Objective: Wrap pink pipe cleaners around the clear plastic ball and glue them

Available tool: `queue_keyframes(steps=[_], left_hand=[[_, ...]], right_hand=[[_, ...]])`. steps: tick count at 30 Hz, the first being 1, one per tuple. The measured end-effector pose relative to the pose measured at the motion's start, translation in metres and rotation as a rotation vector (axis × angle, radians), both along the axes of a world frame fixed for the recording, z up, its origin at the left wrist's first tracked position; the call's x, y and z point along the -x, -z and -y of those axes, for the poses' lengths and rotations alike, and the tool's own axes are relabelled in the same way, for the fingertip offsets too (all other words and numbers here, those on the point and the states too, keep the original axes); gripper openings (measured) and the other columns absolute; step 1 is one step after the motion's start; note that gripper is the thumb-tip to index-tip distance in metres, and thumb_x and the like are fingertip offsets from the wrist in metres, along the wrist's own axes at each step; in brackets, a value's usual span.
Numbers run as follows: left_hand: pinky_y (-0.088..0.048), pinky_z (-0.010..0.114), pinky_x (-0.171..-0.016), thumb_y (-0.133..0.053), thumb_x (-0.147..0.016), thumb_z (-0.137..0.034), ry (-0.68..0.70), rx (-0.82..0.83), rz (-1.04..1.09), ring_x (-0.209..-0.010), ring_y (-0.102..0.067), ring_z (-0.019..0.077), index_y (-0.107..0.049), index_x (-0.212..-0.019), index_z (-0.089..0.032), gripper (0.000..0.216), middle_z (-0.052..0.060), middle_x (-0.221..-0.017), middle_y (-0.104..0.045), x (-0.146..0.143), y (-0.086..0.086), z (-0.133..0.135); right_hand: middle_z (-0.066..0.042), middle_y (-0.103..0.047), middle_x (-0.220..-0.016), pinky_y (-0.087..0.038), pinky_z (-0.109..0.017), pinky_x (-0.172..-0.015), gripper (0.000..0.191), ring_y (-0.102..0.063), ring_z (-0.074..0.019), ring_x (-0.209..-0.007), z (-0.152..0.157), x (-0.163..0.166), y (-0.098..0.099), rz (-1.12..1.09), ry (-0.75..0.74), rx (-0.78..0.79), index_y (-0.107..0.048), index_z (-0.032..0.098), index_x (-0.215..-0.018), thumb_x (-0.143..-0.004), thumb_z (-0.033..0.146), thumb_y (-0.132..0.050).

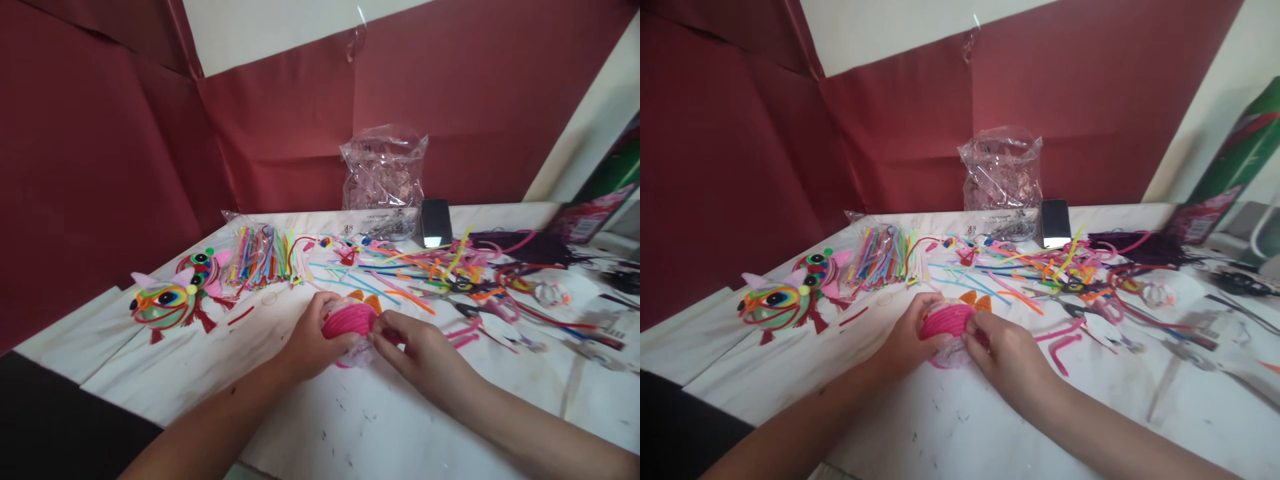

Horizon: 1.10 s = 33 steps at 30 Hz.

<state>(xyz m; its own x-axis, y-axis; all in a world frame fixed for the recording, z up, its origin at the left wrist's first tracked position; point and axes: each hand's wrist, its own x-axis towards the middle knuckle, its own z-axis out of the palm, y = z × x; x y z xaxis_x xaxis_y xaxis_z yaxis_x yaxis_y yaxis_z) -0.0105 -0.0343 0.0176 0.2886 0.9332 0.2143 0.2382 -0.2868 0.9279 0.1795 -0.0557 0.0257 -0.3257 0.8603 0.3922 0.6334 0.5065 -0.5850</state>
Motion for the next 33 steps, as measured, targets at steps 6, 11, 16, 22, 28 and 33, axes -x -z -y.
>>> queue_keyframes(steps=[6, 11, 16, 22, 28, 33], left_hand=[[-0.045, 0.029, -0.071, -0.072, -0.064, -0.029, 0.005, 0.019, -0.008, -0.085, -0.056, 0.0181, -0.043, -0.105, -0.021, 0.051, 0.003, -0.097, -0.056, 0.0, -0.002, -0.001], [-0.044, 0.032, -0.079, -0.07, -0.061, -0.024, -0.064, 0.018, -0.015, -0.091, -0.054, 0.0203, -0.043, -0.108, -0.019, 0.054, 0.004, -0.101, -0.053, -0.002, -0.003, -0.002], [-0.043, 0.033, -0.079, -0.071, -0.06, -0.027, -0.07, 0.074, 0.047, -0.088, -0.054, 0.02, -0.045, -0.104, -0.019, 0.052, 0.004, -0.098, -0.054, 0.0, -0.001, -0.006], [-0.044, 0.031, -0.075, -0.073, -0.059, -0.035, -0.034, 0.265, 0.387, -0.084, -0.058, 0.0184, -0.046, -0.107, -0.02, 0.057, 0.004, -0.099, -0.06, 0.001, 0.004, -0.013], [-0.045, 0.035, -0.079, -0.071, -0.063, -0.036, 0.006, 0.307, 0.641, -0.086, -0.06, 0.0227, -0.054, -0.1, -0.017, 0.045, 0.006, -0.093, -0.064, -0.001, 0.002, -0.012], [-0.045, 0.034, -0.077, -0.072, -0.063, -0.03, -0.017, 0.311, 0.712, -0.085, -0.061, 0.0237, -0.059, -0.098, -0.016, 0.04, 0.007, -0.09, -0.066, -0.001, 0.002, -0.014]], right_hand=[[0.0, -0.061, -0.064, -0.045, -0.027, -0.053, 0.011, -0.057, -0.0153, -0.055, -0.001, -0.001, 0.001, -0.007, -0.015, -0.014, -0.047, 0.023, -0.074, -0.085, 0.026, -0.045], [-0.004, -0.063, -0.073, -0.045, -0.028, -0.059, 0.013, -0.058, -0.017, -0.066, -0.008, -0.01, -0.004, 0.086, -0.111, -0.27, -0.053, 0.021, -0.081, -0.088, 0.018, -0.043], [-0.007, -0.065, -0.085, -0.041, -0.035, -0.071, 0.016, -0.056, -0.02, -0.079, -0.014, -0.016, -0.01, 0.229, -0.176, -0.543, -0.057, 0.02, -0.091, -0.091, 0.013, -0.043], [-0.009, -0.063, -0.095, -0.042, -0.038, -0.076, 0.018, -0.056, -0.0228, -0.092, -0.015, -0.021, -0.022, 0.112, -0.077, -0.681, -0.054, 0.022, -0.097, -0.087, 0.01, -0.045], [-0.001, -0.052, -0.067, -0.041, -0.03, -0.057, 0.023, -0.049, -0.0164, -0.063, -0.01, -0.025, -0.031, 0.013, -0.009, -0.664, -0.042, 0.023, -0.075, -0.08, 0.002, -0.036], [0.001, -0.047, -0.062, -0.041, -0.027, -0.053, 0.022, -0.047, -0.0151, -0.057, -0.009, -0.021, -0.028, 0.041, 0.009, -0.65, -0.041, 0.024, -0.072, -0.081, 0.004, -0.035]])
